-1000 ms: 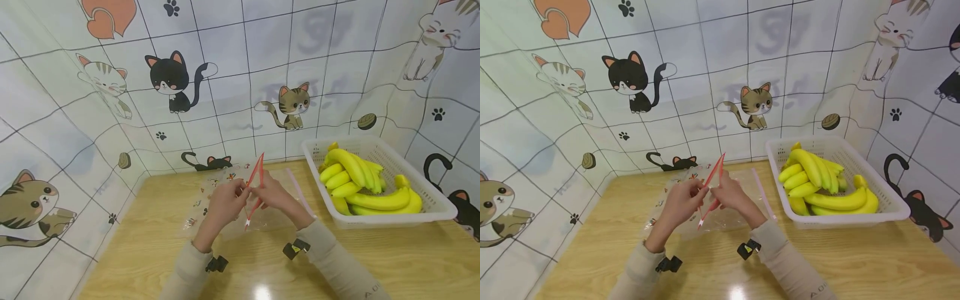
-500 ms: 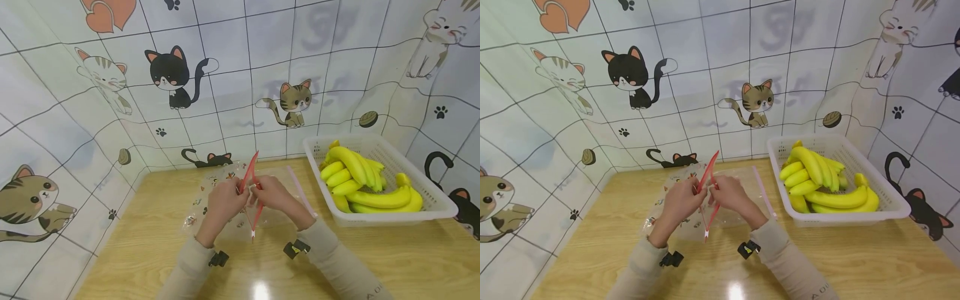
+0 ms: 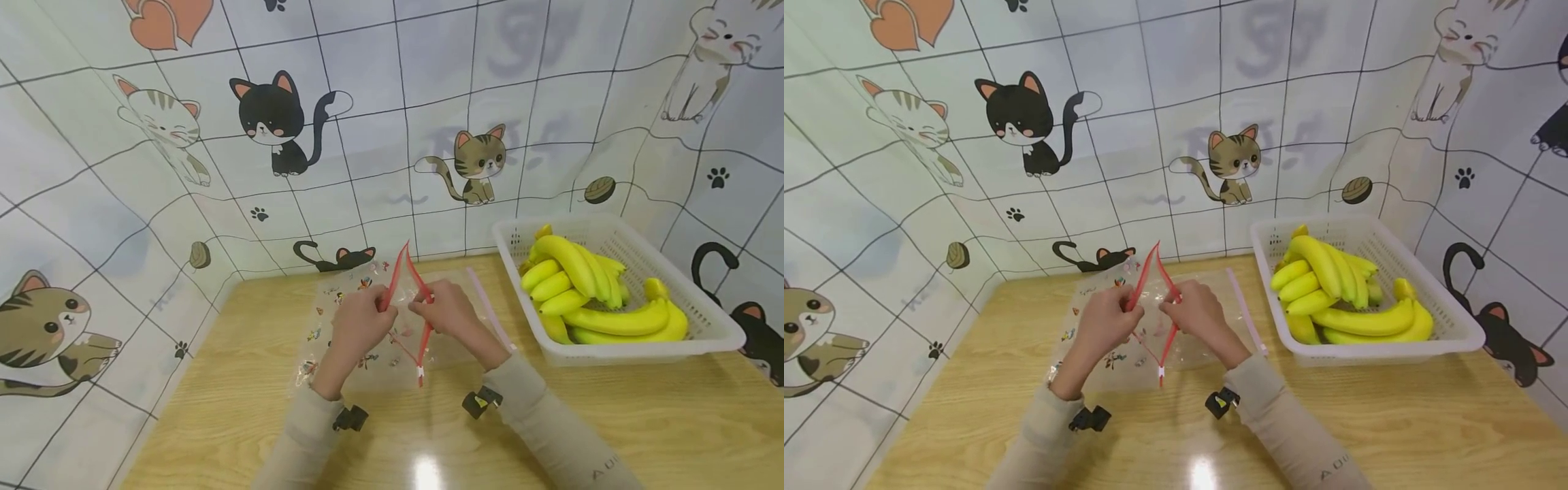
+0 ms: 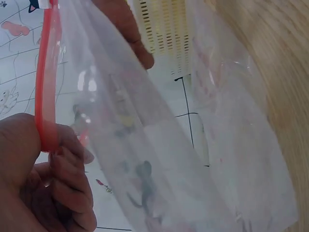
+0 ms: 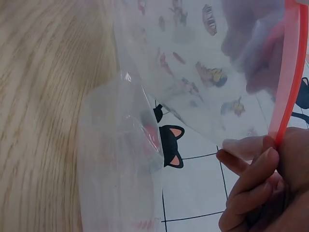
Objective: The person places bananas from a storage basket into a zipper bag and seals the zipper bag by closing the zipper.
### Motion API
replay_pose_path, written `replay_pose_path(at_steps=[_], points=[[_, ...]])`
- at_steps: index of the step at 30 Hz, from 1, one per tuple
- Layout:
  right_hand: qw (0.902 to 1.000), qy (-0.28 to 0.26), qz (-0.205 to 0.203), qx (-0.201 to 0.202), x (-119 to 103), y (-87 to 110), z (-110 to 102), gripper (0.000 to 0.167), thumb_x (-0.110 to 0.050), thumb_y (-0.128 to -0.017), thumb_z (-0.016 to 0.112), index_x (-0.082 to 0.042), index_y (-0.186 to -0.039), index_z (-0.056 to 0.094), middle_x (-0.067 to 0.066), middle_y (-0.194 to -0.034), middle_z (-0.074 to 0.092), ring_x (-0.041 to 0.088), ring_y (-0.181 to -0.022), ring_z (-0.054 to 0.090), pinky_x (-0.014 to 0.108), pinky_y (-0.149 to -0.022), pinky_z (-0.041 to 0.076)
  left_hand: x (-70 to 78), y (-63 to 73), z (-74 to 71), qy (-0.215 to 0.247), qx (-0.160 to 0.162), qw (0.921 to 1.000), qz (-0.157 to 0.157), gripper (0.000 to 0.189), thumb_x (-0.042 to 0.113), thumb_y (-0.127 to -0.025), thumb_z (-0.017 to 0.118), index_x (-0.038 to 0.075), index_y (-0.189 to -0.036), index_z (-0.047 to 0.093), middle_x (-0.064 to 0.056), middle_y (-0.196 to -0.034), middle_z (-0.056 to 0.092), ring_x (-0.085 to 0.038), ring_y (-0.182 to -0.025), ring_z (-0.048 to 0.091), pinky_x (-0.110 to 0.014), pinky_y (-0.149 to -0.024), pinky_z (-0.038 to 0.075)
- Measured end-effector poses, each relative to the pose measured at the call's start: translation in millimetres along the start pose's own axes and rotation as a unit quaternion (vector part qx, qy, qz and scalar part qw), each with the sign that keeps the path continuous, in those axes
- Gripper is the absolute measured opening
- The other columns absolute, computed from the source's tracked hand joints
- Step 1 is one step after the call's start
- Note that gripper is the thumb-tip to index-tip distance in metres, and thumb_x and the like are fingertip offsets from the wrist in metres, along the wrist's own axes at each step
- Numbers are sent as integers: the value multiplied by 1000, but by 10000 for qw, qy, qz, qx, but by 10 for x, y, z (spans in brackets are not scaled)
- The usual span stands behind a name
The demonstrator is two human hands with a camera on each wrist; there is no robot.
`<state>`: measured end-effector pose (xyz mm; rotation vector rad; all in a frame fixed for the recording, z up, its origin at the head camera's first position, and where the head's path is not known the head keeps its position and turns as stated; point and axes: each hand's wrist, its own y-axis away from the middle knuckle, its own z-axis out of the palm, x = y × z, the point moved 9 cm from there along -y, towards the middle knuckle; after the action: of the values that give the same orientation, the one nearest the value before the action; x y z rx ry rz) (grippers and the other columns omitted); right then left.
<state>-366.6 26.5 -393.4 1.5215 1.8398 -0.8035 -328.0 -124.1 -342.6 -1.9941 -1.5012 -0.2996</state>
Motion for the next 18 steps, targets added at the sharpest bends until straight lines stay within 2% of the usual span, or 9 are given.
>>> replay_pose_path(at_steps=[6, 8, 13, 18], points=[[9997, -81, 100, -210, 59, -8, -15, 16, -24, -92, 74, -9, -99, 77, 0, -56, 55, 13, -43, 56, 22, -43, 40, -70, -8, -129, 355, 132, 9991, -204, 28, 4, -78, 66, 15, -64, 44, 5, -55, 40, -11, -54, 44, -25, -49, 25], [9995, -107, 135, -283, 78, -11, -21, 18, -22, -92, 74, -7, -103, 76, 2, -58, 57, 14, -44, 56, 22, -42, 41, -63, -18, -193, 349, 325, 9988, -140, 28, 3, -75, 65, 15, -62, 44, 5, -57, 39, -14, -59, 41, -26, -52, 25], [9989, 15, 235, -403, 133, -26, -40, 26, -18, -92, 72, -4, -114, 73, 5, -64, 62, 12, -44, 55, 20, -40, 38, -69, -23, -340, 509, 799, 9955, -44, 24, -1, -68, 59, 15, -61, 42, 6, -55, 36, -15, -59, 37, -27, -52, 19], [9984, 123, 349, -436, 186, -45, -68, 29, -14, -91, 68, -4, -119, 71, 4, -61, 62, 12, -44, 56, 20, -40, 38, -84, -20, -425, 811, 993, 9917, -17, 26, -3, -66, 54, 16, -60, 37, 7, -55, 29, -13, -57, 30, -27, -53, 15]])
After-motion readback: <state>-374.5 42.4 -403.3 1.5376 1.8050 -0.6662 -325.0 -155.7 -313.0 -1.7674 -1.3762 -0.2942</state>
